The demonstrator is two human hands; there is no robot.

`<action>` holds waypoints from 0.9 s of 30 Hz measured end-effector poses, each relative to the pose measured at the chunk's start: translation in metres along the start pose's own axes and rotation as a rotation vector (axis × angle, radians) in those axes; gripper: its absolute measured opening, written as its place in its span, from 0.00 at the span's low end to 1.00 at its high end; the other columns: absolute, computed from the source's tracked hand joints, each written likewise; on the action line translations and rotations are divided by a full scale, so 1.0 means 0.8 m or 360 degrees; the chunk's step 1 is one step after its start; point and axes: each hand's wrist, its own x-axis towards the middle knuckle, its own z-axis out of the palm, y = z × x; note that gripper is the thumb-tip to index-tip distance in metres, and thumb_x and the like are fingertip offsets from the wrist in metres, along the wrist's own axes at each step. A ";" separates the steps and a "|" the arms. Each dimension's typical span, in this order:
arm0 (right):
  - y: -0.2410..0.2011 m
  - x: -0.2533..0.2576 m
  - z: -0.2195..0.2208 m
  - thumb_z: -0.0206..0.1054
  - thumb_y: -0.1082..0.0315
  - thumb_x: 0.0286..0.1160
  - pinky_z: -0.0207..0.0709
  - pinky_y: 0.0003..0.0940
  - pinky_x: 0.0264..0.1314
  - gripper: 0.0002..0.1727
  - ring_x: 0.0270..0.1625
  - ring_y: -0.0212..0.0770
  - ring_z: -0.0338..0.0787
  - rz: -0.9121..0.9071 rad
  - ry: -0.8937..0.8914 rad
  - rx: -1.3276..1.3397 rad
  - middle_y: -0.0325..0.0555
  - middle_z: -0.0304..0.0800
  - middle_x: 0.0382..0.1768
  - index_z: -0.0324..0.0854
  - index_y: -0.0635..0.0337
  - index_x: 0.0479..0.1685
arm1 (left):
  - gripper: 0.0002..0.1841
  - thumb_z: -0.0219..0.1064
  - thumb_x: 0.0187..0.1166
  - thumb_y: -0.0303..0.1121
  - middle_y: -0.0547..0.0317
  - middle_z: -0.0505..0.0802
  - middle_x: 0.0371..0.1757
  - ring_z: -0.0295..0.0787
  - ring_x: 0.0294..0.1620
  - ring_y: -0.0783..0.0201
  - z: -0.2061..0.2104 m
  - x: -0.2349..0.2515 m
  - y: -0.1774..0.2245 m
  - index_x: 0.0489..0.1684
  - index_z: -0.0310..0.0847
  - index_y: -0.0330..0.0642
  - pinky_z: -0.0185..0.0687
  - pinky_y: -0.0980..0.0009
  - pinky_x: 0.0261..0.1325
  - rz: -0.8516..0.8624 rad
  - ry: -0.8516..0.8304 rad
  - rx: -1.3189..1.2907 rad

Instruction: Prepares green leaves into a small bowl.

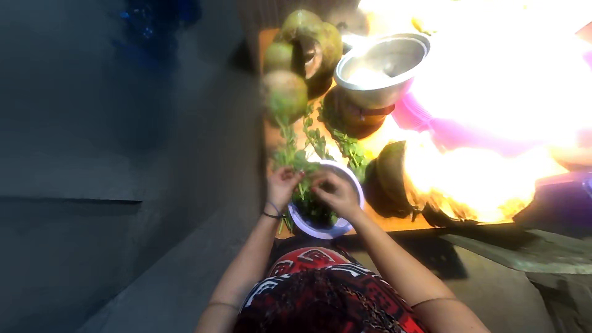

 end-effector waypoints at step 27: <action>-0.003 0.014 -0.001 0.61 0.68 0.85 0.82 0.30 0.63 0.15 0.56 0.31 0.88 0.0034 0.0468 -0.0051 0.48 0.90 0.54 0.85 0.66 0.60 | 0.29 0.68 0.83 0.28 0.49 0.96 0.44 0.92 0.35 0.63 0.003 -0.028 0.001 0.85 0.70 0.43 0.88 0.65 0.43 0.0285 -0.0340 0.0406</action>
